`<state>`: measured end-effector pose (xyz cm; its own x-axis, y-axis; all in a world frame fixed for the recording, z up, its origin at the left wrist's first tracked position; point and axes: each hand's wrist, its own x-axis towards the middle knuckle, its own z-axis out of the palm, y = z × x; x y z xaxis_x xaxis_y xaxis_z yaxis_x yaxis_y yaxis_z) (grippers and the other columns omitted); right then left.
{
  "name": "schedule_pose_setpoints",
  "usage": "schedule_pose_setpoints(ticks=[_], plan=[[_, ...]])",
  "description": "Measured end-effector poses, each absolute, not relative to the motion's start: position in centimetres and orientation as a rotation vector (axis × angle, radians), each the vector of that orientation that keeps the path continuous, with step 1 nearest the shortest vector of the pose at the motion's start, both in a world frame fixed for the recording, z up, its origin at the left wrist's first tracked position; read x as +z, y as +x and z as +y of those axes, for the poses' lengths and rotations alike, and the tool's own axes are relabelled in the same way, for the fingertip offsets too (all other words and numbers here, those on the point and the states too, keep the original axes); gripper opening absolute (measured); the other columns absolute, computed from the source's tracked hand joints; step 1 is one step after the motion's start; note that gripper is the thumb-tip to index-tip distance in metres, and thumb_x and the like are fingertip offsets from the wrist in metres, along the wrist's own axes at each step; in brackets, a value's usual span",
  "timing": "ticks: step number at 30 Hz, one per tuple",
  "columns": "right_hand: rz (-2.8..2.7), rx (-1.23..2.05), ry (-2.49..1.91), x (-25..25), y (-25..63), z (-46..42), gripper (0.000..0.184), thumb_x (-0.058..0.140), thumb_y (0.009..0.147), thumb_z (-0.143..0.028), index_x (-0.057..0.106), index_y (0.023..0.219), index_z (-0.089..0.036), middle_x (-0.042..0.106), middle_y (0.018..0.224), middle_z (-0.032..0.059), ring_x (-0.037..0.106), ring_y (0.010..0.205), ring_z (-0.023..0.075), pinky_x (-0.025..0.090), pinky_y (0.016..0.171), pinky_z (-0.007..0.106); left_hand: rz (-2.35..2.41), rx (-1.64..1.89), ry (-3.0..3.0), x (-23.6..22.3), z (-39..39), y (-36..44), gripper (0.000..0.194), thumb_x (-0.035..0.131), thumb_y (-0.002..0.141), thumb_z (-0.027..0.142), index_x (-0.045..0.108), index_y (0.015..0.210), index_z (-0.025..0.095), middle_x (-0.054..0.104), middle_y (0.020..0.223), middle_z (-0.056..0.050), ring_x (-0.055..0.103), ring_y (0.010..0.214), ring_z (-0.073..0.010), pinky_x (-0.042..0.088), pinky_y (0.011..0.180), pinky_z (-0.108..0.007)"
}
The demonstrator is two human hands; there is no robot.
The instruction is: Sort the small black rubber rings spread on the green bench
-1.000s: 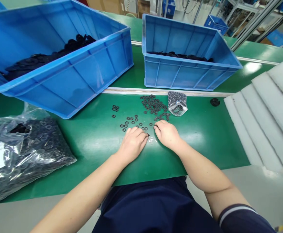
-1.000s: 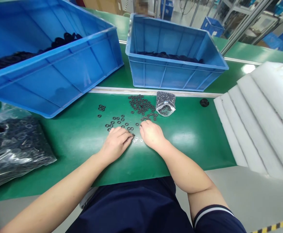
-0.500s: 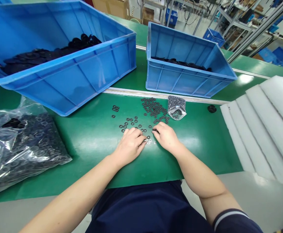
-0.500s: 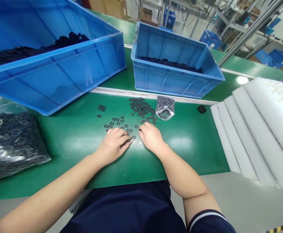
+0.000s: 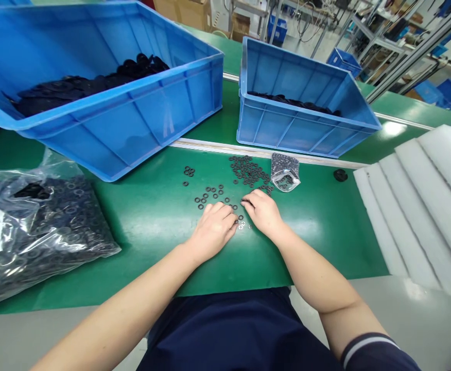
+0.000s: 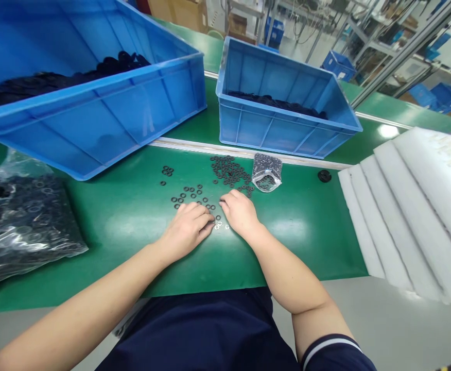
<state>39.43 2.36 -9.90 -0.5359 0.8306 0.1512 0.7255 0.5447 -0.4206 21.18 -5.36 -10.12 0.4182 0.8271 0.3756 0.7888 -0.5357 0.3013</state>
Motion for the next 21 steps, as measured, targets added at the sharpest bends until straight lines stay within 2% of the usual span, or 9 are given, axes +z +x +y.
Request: schedule_pose_setpoints(ticks=[7,14,18,21], plan=[[-2.446,0.441,-1.352,-9.7,39.3,1.9,0.018,0.059,0.098,-0.020,0.074,0.107,-0.021,0.068,0.103,0.0078,0.063,0.099,0.0210,0.051,0.092,0.031,1.458,0.783,2.535,-10.1,-5.4,21.0,0.012,0.057,0.097,0.022,0.067,0.093,0.016,0.066,0.089,-0.007,0.053,0.090,-0.0248,0.037,0.075,-0.039],[-2.692,0.274,-1.367,-8.0,39.2,-0.1,0.033,0.047,0.102,-0.020,0.069,0.126,-0.018,0.064,0.115,0.0151,0.053,0.104,0.0292,0.050,0.088,0.041,1.477,0.791,2.434,-9.8,-4.6,21.5,0.014,0.057,0.097,0.026,0.068,0.097,0.017,0.067,0.094,-0.008,0.055,0.093,-0.0250,0.040,0.078,-0.041],[-2.678,0.297,-1.373,-8.1,39.2,0.1,0.033,0.044,0.103,-0.021,0.073,0.120,-0.020,0.064,0.112,0.0139,0.053,0.102,0.0288,0.049,0.088,0.041,1.464,0.760,2.433,-9.8,-4.1,21.9,0.015,0.055,0.098,0.025,0.068,0.095,0.018,0.067,0.091,-0.007,0.054,0.091,-0.0248,0.039,0.078,-0.041],[-2.546,0.427,-1.301,-8.8,39.8,0.6,0.032,0.046,0.101,-0.017,0.074,0.116,-0.020,0.065,0.111,0.0120,0.055,0.104,0.0258,0.049,0.094,0.039,1.452,0.755,2.453,-10.0,-4.1,21.9,0.016,0.054,0.099,0.025,0.068,0.095,0.018,0.067,0.091,-0.007,0.054,0.091,-0.0245,0.039,0.078,-0.041]])
